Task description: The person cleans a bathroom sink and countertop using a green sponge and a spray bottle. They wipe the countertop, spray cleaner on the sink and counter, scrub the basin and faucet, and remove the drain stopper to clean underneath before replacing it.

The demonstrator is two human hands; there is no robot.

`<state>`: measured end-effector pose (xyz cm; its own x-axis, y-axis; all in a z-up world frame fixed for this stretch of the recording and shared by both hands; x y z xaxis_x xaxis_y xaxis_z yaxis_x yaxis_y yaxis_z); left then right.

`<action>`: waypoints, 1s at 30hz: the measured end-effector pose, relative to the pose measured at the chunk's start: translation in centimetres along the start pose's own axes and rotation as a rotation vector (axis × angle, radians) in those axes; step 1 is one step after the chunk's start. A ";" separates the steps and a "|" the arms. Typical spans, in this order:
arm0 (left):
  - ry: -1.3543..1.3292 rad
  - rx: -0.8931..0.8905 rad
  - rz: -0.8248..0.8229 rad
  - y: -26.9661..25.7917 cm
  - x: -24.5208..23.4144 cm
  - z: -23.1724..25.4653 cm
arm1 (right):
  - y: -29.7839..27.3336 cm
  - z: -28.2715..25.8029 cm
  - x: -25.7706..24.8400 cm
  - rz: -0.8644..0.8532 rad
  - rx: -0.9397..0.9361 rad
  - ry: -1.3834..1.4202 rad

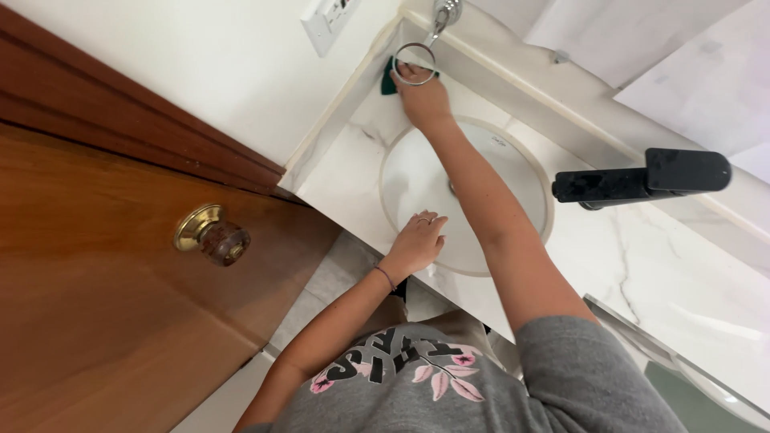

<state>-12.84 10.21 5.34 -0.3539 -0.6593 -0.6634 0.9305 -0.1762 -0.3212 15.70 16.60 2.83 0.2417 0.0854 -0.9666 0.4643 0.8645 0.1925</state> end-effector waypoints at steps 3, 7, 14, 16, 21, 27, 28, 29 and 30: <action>-0.035 0.020 -0.033 -0.6 -0.8 0.5 | -1.8 -6.0 4.8 -0.216 0.139 0.558; 0.009 0.020 -0.033 1.5 2.6 -1.6 | -8.3 -14.5 -2.9 0.066 -0.332 0.550; -0.037 0.007 -0.088 1.5 1.5 -1.5 | -4.5 0.4 0.7 0.019 0.308 0.165; -0.051 0.010 -0.099 1.0 0.8 -0.9 | -3.7 -1.0 0.8 0.132 0.309 0.055; -0.036 0.032 -0.017 1.4 1.5 -1.4 | -7.2 1.0 0.3 0.203 0.486 0.112; -0.128 -0.006 -0.140 1.6 0.3 -0.8 | -20.7 4.1 -4.7 0.203 0.699 -0.070; -0.121 -0.004 -0.139 1.4 -0.1 -1.0 | -20.4 3.7 -5.2 0.209 0.703 -0.069; -0.140 -0.010 -0.143 1.2 -0.3 -1.0 | -20.4 3.3 -5.6 0.182 0.768 -0.068; -0.158 -0.017 -0.148 1.0 -0.5 -1.0 | -20.5 3.0 -6.1 0.154 0.833 -0.067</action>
<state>-11.81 11.14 4.66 -0.4662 -0.7338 -0.4941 0.8672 -0.2684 -0.4195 7.26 -3.16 5.25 0.3912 0.1203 -0.9124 0.8914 0.1967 0.4082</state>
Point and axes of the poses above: each hand's wrist, its own y-axis towards the middle knuckle, its own x-axis out of the palm, z = x × y, the point moved 2 cm from there along y, towards the middle knuckle, and after that the axes turned 1 degree about x, right-handed, at the moved point
